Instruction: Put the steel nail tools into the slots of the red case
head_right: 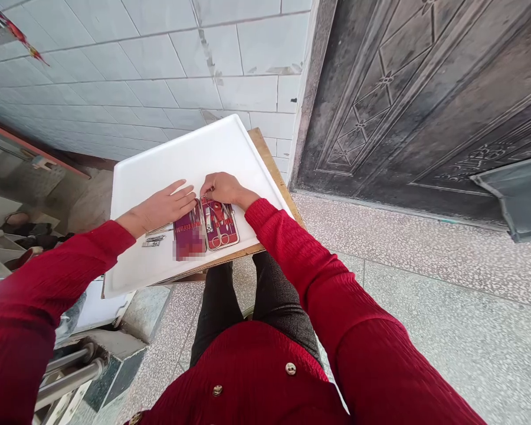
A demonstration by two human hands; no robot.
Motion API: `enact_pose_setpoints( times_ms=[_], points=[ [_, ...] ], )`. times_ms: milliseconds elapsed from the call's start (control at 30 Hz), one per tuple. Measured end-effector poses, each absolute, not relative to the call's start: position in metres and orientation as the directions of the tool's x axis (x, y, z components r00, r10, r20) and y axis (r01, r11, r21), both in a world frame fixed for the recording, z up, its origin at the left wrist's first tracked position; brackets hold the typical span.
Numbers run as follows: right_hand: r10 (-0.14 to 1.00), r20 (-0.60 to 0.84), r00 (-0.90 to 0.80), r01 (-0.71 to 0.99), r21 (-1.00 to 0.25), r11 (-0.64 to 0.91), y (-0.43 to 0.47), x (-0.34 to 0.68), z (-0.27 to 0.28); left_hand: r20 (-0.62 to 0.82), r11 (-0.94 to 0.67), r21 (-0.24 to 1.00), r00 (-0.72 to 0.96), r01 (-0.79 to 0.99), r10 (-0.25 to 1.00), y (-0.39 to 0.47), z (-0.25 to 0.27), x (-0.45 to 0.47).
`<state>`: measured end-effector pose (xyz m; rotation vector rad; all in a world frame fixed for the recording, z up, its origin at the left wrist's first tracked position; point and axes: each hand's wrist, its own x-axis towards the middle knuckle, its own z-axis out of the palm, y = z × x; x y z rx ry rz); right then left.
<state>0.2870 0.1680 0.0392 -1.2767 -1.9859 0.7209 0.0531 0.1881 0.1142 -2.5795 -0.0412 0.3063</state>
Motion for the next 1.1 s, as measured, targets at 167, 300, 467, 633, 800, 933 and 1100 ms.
enact_pose_setpoints(
  times_ms=[167, 300, 467, 633, 800, 933, 1100],
  points=[
    [0.932, 0.203, -0.302, 0.591, -0.726, 0.35, 0.165, 0.287, 0.044, 0.062, -0.934, -0.243, 0.965, 0.262, 0.254, 0.182, 0.1, 0.033],
    [0.934, 0.195, -0.3, 0.607, -0.716, 0.345, 0.163, 0.286, 0.046, 0.167, -0.924, -0.078, 0.919, 0.374, 0.358, 0.172, 0.091, 0.024],
    [0.933, 0.2, -0.301, 0.608, -0.713, 0.349, 0.163, 0.286, 0.045, 0.119, -0.942, -0.078, 0.941, 0.327, 0.317, 0.166, 0.094, 0.025],
    [0.932, 0.208, -0.296, 0.611, -0.709, 0.352, 0.163, 0.286, 0.045, 0.001, -0.955, -0.179, 0.97, 0.238, 0.242, 0.169, 0.099, 0.031],
    [0.932, 0.205, -0.298, 0.611, -0.71, 0.351, 0.163, 0.287, 0.046, -0.131, -0.965, -0.242, 0.982, 0.101, 0.135, 0.174, 0.107, 0.042],
    [0.93, 0.202, -0.306, 0.601, -0.717, 0.353, 0.165, 0.288, 0.044, -0.239, -0.969, -0.238, 0.964, 0.062, 0.12, 0.176, 0.112, 0.048],
    [0.931, 0.193, -0.309, 0.603, -0.717, 0.349, 0.168, 0.288, 0.042, -0.204, -0.983, -0.171, 0.973, 0.074, 0.108, 0.189, 0.114, 0.043]
  ],
)
